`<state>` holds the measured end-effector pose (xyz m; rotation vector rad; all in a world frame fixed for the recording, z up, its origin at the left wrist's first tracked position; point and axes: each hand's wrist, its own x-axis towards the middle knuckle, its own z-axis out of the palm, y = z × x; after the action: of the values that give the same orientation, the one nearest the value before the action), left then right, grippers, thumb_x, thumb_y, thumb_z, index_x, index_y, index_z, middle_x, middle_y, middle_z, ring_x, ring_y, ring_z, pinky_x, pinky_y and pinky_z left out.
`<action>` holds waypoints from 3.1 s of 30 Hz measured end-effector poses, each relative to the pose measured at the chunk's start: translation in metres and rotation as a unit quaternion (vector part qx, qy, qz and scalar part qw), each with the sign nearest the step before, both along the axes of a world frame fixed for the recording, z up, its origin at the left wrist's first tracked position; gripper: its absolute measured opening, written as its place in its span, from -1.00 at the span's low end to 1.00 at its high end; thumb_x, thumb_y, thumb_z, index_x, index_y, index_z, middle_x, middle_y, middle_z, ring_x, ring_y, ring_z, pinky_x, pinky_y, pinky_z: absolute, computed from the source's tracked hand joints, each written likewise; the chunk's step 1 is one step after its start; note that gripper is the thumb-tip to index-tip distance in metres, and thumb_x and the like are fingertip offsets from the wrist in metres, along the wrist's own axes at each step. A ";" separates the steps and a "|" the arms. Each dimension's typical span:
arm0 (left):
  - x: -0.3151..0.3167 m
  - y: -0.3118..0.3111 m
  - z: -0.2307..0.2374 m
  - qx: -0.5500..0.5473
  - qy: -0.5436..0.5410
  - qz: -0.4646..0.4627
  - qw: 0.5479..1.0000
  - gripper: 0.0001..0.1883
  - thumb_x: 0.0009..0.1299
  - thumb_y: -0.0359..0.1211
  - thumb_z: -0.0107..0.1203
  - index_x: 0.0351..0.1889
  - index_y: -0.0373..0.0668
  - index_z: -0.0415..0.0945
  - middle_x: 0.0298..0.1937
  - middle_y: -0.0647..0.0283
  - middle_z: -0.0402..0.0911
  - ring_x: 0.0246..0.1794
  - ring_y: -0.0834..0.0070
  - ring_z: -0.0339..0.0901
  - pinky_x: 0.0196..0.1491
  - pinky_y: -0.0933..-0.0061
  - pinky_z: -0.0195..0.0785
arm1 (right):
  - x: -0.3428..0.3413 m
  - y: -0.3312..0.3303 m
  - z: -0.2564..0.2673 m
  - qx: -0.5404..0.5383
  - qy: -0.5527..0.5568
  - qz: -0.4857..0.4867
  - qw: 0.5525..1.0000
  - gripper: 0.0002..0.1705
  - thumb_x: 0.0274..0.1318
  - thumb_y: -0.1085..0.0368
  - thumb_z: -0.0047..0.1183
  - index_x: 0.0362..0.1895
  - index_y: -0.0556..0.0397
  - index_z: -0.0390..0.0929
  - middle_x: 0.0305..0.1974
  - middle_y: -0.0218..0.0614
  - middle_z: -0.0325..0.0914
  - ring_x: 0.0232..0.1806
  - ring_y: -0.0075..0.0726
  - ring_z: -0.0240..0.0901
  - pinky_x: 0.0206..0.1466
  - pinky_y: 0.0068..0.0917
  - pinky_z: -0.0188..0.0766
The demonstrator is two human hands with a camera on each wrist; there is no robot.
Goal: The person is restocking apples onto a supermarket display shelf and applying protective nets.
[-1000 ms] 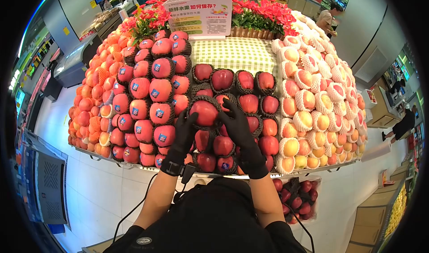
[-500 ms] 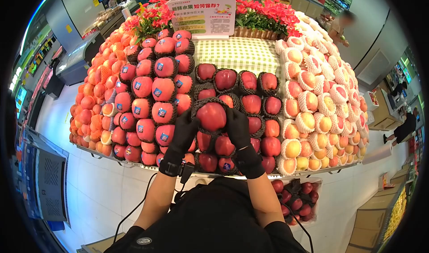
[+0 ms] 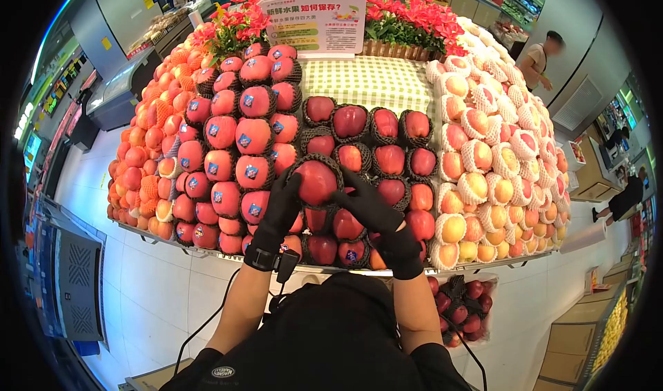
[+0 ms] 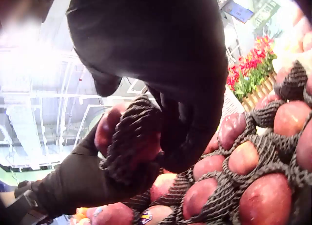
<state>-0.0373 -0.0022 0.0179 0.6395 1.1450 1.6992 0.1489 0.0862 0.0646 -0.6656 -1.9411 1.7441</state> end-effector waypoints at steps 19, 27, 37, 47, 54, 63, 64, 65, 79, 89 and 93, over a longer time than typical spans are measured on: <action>0.003 0.002 -0.004 0.043 -0.082 -0.097 0.991 -0.38 0.44 -0.16 0.11 0.38 -0.22 0.18 0.30 0.12 0.32 0.30 0.40 0.30 0.26 0.35 0.29 | -0.015 -0.007 0.007 0.384 -0.005 -0.017 0.923 0.21 -0.29 0.27 0.44 0.46 0.06 -0.04 0.26 0.09 0.19 0.31 0.20 0.16 0.34 -0.03 0.18; 0.027 0.013 0.008 0.112 0.308 -0.043 0.944 -0.37 0.42 -0.27 0.14 0.39 -0.20 0.12 0.29 0.10 0.30 0.28 0.38 0.30 0.17 0.37 0.36 | -0.022 -0.005 0.017 0.540 -0.099 -0.126 0.826 0.11 -0.32 0.32 0.37 0.41 0.04 0.08 0.22 0.07 0.23 0.21 0.21 0.23 0.26 -0.01 0.21; 0.033 0.003 0.012 0.087 0.248 0.070 0.962 -0.24 0.03 -0.21 0.49 0.17 -0.22 0.36 0.12 0.17 0.52 0.06 0.40 0.53 0.02 0.37 0.50 | 0.001 -0.002 0.032 0.363 0.045 -0.138 0.920 -0.04 -0.13 0.25 0.38 0.37 0.00 0.16 0.33 -0.07 0.16 0.33 0.06 0.17 0.37 -0.08 0.14; 0.033 -0.001 0.011 0.115 0.236 0.132 0.956 -0.18 -0.08 -0.28 0.54 0.16 -0.22 0.36 0.12 0.19 0.52 0.08 0.35 0.53 0.10 0.32 0.46 | 0.011 0.004 0.000 0.229 0.021 -0.056 0.971 -0.20 0.04 0.30 0.29 0.35 0.06 0.21 0.28 -0.04 0.22 0.35 -0.02 0.17 0.36 -0.20 0.18; 0.001 0.015 -0.043 0.104 -0.181 -0.048 0.977 -0.34 0.27 -0.46 0.17 0.33 -0.25 0.16 0.22 0.11 0.41 0.19 0.31 0.42 0.14 0.33 0.46 | 0.002 -0.017 0.032 0.514 -0.102 -0.133 0.841 0.13 -0.34 0.32 0.39 0.43 -0.06 0.10 0.34 -0.06 0.14 0.38 0.12 0.06 0.37 0.01 0.12; 0.027 0.015 0.003 0.022 0.095 0.025 0.995 -0.23 0.24 -0.39 0.28 0.37 -0.23 0.11 0.24 0.06 0.36 0.16 0.34 0.40 0.10 0.37 0.44 | -0.034 -0.024 0.017 0.549 -0.204 -0.118 0.802 0.07 -0.23 0.34 0.27 0.46 -0.21 0.05 0.37 -0.06 0.10 0.23 0.24 0.20 0.24 0.14 0.21; 0.026 0.017 0.000 0.024 0.119 0.018 0.992 -0.22 0.22 -0.37 0.31 0.37 -0.23 0.12 0.23 0.07 0.36 0.15 0.34 0.41 0.09 0.37 0.44 | -0.036 -0.020 0.006 0.542 -0.201 -0.114 0.808 0.06 -0.21 0.34 0.26 0.46 -0.17 0.04 0.36 -0.04 0.11 0.22 0.23 0.22 0.24 0.11 0.22; 0.024 0.021 -0.006 0.027 0.143 0.010 0.989 -0.21 0.20 -0.35 0.33 0.36 -0.23 0.13 0.22 0.07 0.37 0.14 0.34 0.42 0.08 0.37 0.45 | -0.038 -0.015 -0.006 0.534 -0.199 -0.110 0.814 0.05 -0.19 0.34 0.25 0.46 -0.13 0.03 0.35 -0.01 0.12 0.22 0.23 0.23 0.25 0.07 0.23; 0.012 0.011 0.020 0.131 -0.216 -0.080 0.964 -0.59 0.57 -0.22 -0.18 0.30 -0.20 0.25 0.17 0.13 0.48 0.17 0.26 0.46 0.18 0.23 0.39 | -0.023 -0.005 -0.004 0.245 0.123 -0.185 0.943 0.09 -0.32 0.28 0.46 0.31 0.12 0.06 0.21 -0.10 0.21 0.27 -0.10 0.22 0.32 -0.18 0.25; 0.035 0.001 0.039 0.128 0.294 -0.009 0.947 -0.24 0.16 -0.51 0.33 0.32 -0.16 0.19 0.27 0.13 0.37 0.23 0.33 0.40 0.24 0.27 0.40 | -0.020 -0.010 0.013 0.324 0.091 -0.117 0.934 0.13 -0.37 0.22 0.52 0.33 0.10 0.10 0.27 0.00 0.17 0.29 0.02 0.22 0.31 -0.12 0.27; 0.033 -0.002 0.033 0.095 0.338 0.012 0.936 -0.09 0.00 -0.43 0.48 0.33 -0.17 0.19 0.28 0.13 0.37 0.24 0.34 0.39 0.26 0.28 0.38 | -0.014 -0.005 0.015 0.430 0.008 -0.138 0.892 0.22 -0.41 0.18 0.53 0.38 0.12 0.07 0.30 0.04 0.15 0.32 0.14 0.16 0.33 -0.07 0.21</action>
<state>-0.0038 -0.0046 0.0511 1.4128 1.4587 1.6641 0.1353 0.0807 0.0795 -0.5364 -2.1899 0.5899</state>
